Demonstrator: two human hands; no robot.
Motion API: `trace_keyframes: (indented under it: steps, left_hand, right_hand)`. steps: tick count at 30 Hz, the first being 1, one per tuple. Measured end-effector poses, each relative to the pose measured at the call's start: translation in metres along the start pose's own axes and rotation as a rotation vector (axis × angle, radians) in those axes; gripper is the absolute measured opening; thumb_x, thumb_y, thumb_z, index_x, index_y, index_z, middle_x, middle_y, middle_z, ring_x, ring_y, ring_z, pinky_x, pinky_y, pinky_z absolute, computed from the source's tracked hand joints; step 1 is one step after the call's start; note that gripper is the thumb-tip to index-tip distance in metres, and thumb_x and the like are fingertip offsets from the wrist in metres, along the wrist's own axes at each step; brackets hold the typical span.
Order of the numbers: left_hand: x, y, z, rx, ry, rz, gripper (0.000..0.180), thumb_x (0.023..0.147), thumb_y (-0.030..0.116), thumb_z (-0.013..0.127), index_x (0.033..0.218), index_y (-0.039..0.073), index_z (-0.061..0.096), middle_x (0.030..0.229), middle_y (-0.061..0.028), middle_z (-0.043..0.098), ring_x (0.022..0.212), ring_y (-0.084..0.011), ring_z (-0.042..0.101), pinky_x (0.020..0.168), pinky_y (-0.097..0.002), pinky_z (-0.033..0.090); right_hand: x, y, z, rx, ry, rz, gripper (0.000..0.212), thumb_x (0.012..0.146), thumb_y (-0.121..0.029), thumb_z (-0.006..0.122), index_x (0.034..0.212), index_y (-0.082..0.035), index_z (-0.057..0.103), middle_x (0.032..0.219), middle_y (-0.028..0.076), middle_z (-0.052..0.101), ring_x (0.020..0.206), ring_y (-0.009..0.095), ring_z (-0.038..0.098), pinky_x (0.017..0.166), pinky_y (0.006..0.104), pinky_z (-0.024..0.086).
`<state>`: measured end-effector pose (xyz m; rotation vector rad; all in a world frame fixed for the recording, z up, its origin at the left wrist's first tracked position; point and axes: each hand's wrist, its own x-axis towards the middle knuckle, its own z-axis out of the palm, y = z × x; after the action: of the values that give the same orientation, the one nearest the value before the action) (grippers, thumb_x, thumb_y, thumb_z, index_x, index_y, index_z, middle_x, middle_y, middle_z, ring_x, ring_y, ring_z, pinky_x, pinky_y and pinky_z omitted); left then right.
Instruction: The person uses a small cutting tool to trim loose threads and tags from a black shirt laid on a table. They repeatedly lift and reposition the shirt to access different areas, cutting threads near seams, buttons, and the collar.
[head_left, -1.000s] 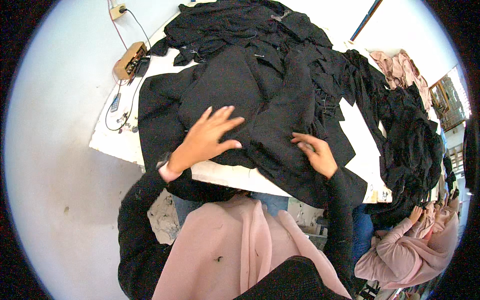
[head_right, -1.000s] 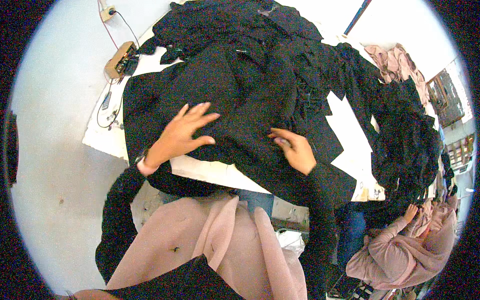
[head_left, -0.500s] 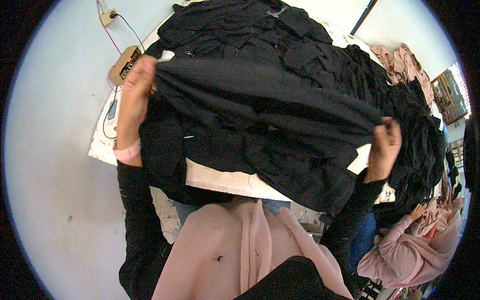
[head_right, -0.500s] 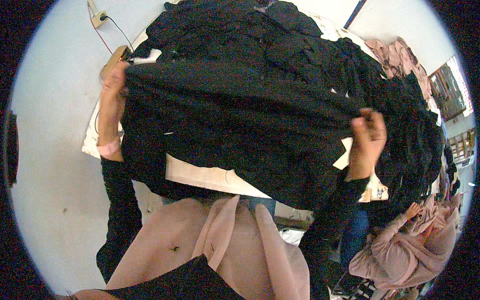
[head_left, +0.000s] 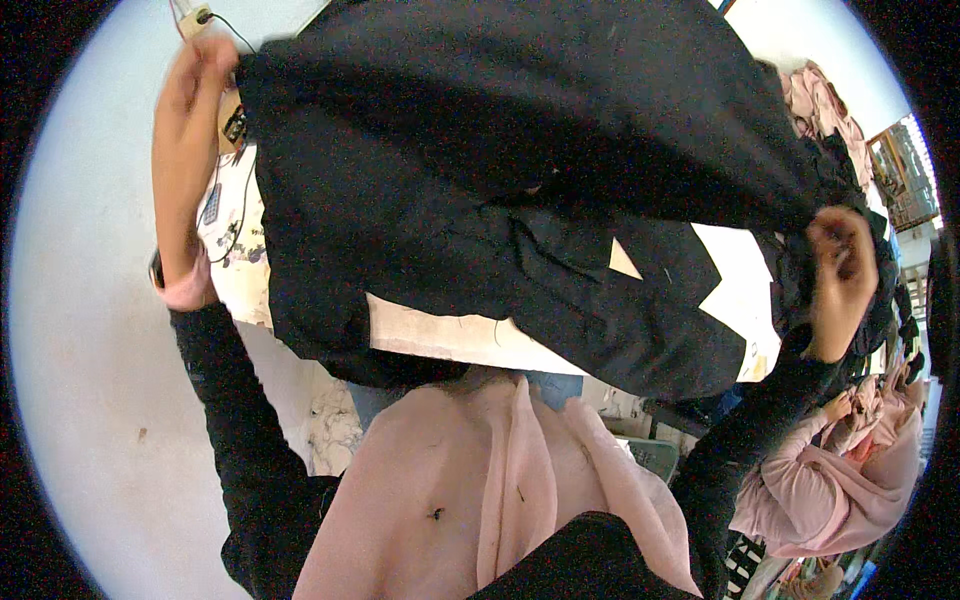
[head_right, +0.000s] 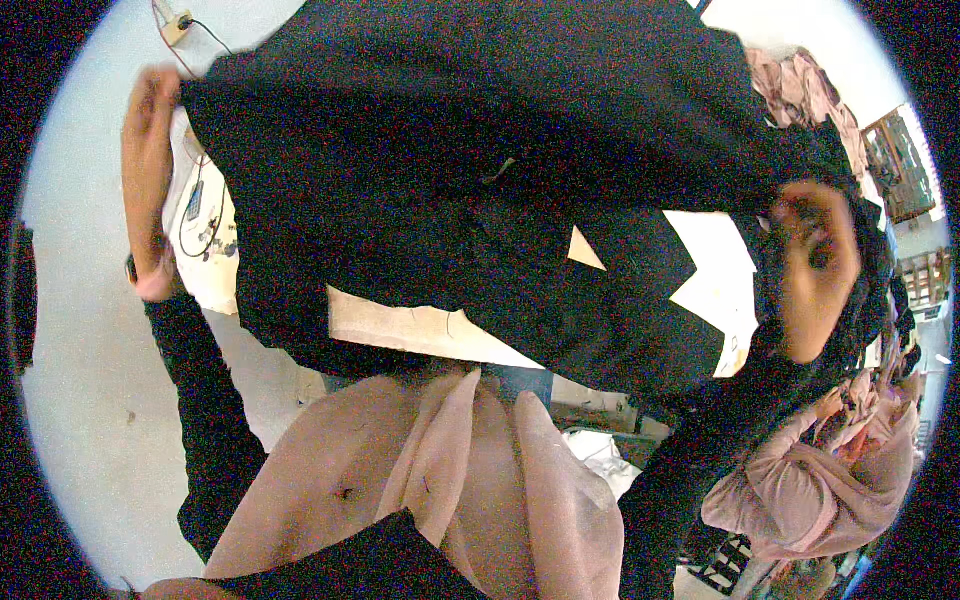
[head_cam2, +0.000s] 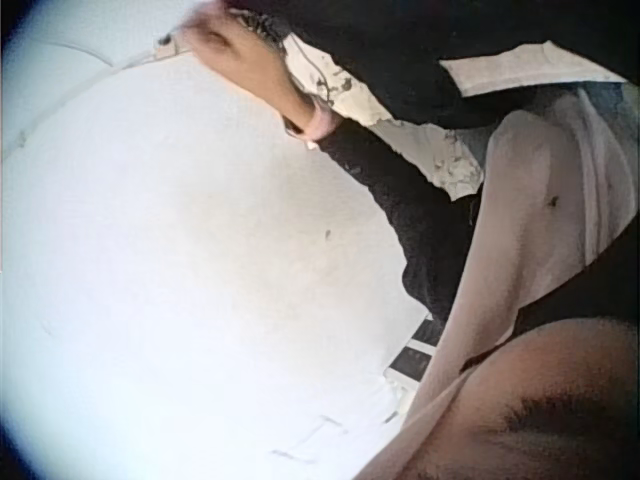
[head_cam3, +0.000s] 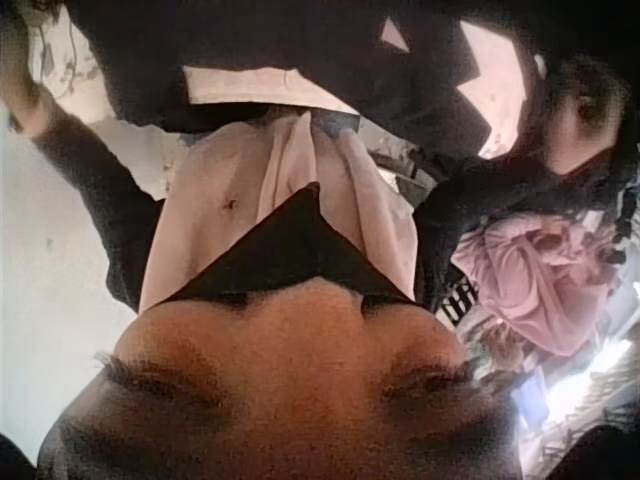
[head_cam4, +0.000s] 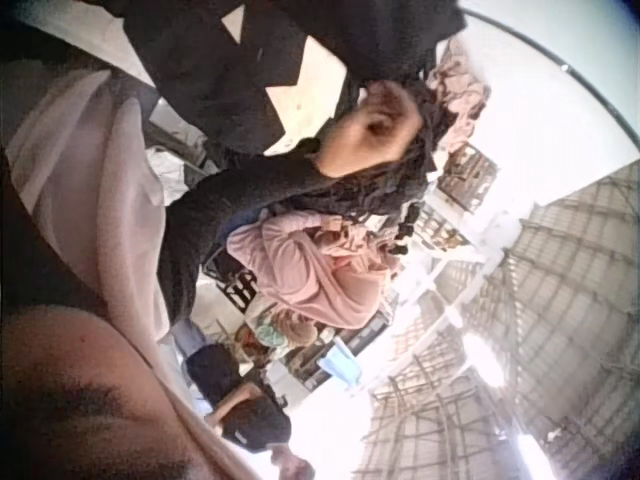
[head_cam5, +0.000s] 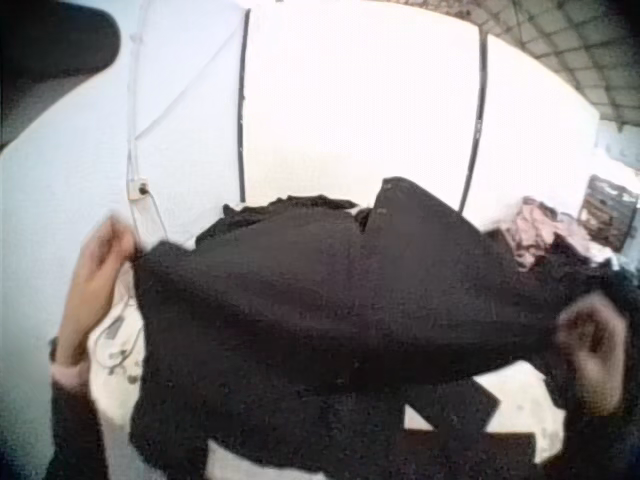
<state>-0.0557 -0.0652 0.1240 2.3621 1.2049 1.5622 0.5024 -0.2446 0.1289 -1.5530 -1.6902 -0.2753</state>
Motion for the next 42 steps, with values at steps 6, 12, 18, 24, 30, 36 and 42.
trace_keyframes:
  steps: [6,12,18,24,30,36,42]
  left_hand:
    - [-0.091,0.038,-0.017,0.109,-0.709,-0.475,0.017,0.095,0.019,0.064,0.1,0.002,0.064,0.092,-0.0041,0.066,0.079,-0.0096,0.057,0.071,-0.0262,0.045]
    - [-0.104,0.08,0.025,0.061,-0.464,-0.368,0.013,0.09,0.009,0.07,0.102,0.004,0.068,0.094,-0.0056,0.072,0.071,-0.012,0.064,0.064,-0.0265,0.048]
    - [-0.143,0.102,0.12,-0.025,-0.65,-0.009,0.055,0.087,0.029,0.073,0.134,0.007,0.051,0.141,-0.0153,0.053,0.127,-0.0357,0.054,0.108,-0.0437,0.042]
    - [-0.196,0.079,0.166,0.223,-0.834,0.002,0.09,0.088,0.056,0.063,0.156,0.01,0.027,0.162,-0.0223,0.02,0.149,-0.0423,0.021,0.119,-0.0593,0.016]
    - [-0.227,0.065,0.171,0.207,-0.836,-0.007,0.09,0.09,0.061,0.057,0.157,0.009,0.027,0.163,-0.022,0.018,0.15,-0.0417,0.018,0.119,-0.0607,0.014]
    - [-0.227,0.066,0.169,0.169,-0.85,-0.028,0.104,0.08,0.074,0.058,0.155,0.007,0.03,0.163,-0.0229,0.018,0.15,-0.0425,0.017,0.119,-0.0611,0.011]
    - [-0.224,0.067,0.165,0.159,-0.882,-0.011,0.119,0.07,0.082,0.062,0.155,0.005,0.029,0.163,-0.0244,0.016,0.15,-0.0448,0.015,0.119,-0.0614,0.009]
  right_hand:
    - [-0.071,-0.028,0.011,0.197,-0.864,0.223,0.036,0.074,0.015,0.052,0.105,0.004,0.066,0.102,0.017,0.071,0.094,0.028,0.069,0.084,0.0334,0.052]
    - [-0.072,-0.05,0.044,0.235,-0.628,0.196,0.033,0.076,0.011,0.057,0.107,0.005,0.067,0.101,0.018,0.071,0.093,0.03,0.07,0.086,0.0341,0.052]
    - [-0.093,-0.087,0.127,0.3,-0.486,0.1,0.037,0.076,0.004,0.06,0.111,-0.006,0.069,0.096,0.015,0.068,0.085,0.032,0.069,0.077,0.0364,0.054]
    - [-0.133,-0.079,0.181,0.09,-0.574,0.154,0.045,0.081,-0.012,0.067,0.125,-0.018,0.062,0.099,0.012,0.071,0.081,0.033,0.07,0.069,0.042,0.056]
    - [-0.162,-0.063,0.201,0.096,-0.598,0.196,0.048,0.08,-0.009,0.07,0.126,-0.02,0.063,0.102,0.009,0.073,0.078,0.029,0.071,0.068,0.0365,0.055]
    - [-0.167,-0.059,0.203,0.116,-0.553,0.176,0.051,0.075,-0.006,0.066,0.124,-0.02,0.066,0.111,0.008,0.072,0.08,0.03,0.071,0.071,0.0372,0.056]
    - [-0.167,-0.06,0.204,0.129,-0.549,0.185,0.053,0.073,-0.005,0.065,0.124,-0.019,0.066,0.114,0.008,0.072,0.083,0.03,0.071,0.073,0.0377,0.056]
